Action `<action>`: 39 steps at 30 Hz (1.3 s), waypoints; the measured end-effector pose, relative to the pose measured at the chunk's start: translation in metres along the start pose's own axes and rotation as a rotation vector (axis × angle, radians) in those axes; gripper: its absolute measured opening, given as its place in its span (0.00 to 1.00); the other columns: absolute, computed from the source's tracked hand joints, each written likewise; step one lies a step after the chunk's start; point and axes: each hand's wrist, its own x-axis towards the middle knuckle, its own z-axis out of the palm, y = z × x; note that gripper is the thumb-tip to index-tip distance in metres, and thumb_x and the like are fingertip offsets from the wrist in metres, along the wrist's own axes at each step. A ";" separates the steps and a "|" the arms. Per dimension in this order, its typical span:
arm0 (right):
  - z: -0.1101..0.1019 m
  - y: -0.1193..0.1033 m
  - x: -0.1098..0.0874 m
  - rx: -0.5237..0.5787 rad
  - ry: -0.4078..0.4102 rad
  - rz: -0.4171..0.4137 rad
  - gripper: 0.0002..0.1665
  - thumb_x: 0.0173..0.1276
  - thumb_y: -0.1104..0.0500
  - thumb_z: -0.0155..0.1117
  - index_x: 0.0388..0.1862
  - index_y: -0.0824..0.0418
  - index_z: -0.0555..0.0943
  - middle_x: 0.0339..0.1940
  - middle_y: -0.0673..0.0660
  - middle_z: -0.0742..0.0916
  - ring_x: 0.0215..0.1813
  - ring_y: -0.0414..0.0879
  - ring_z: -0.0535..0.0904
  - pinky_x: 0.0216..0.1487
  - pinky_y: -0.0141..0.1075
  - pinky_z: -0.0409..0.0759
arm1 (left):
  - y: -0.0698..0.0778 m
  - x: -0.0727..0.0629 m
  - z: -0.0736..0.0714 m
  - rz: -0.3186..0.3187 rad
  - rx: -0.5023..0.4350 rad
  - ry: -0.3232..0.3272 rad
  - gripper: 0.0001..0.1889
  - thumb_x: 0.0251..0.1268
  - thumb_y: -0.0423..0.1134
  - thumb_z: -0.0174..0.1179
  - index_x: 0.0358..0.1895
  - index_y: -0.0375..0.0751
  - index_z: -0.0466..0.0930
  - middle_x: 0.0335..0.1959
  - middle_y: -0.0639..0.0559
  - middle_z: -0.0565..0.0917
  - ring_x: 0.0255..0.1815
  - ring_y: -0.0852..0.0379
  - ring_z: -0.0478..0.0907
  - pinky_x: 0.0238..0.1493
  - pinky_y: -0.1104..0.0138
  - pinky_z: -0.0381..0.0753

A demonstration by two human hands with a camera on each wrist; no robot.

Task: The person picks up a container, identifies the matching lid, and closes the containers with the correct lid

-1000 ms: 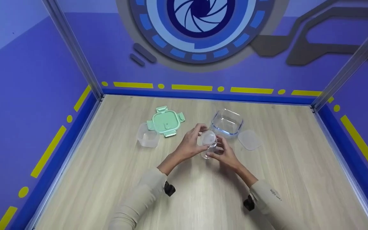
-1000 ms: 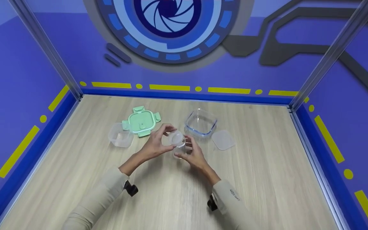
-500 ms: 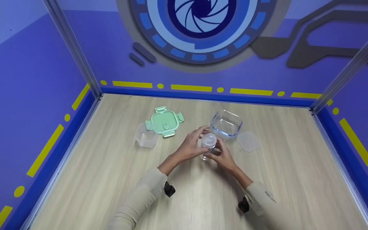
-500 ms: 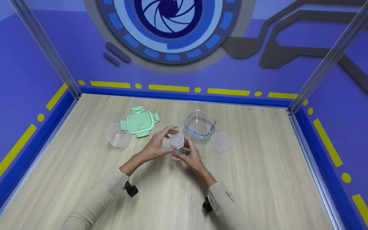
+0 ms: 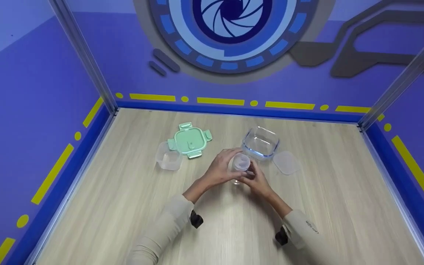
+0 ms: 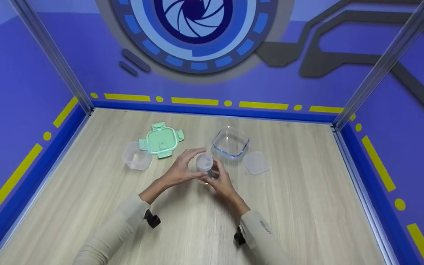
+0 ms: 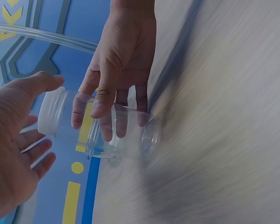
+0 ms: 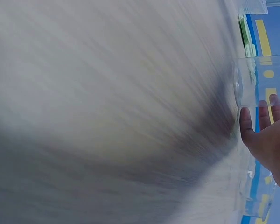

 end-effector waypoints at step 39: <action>0.000 0.001 -0.002 0.007 -0.040 0.055 0.41 0.65 0.68 0.72 0.74 0.65 0.63 0.66 0.69 0.79 0.64 0.65 0.80 0.64 0.56 0.80 | -0.010 -0.004 0.008 -0.065 -0.090 0.036 0.33 0.56 0.38 0.74 0.67 0.36 0.76 0.63 0.42 0.82 0.65 0.46 0.75 0.69 0.50 0.73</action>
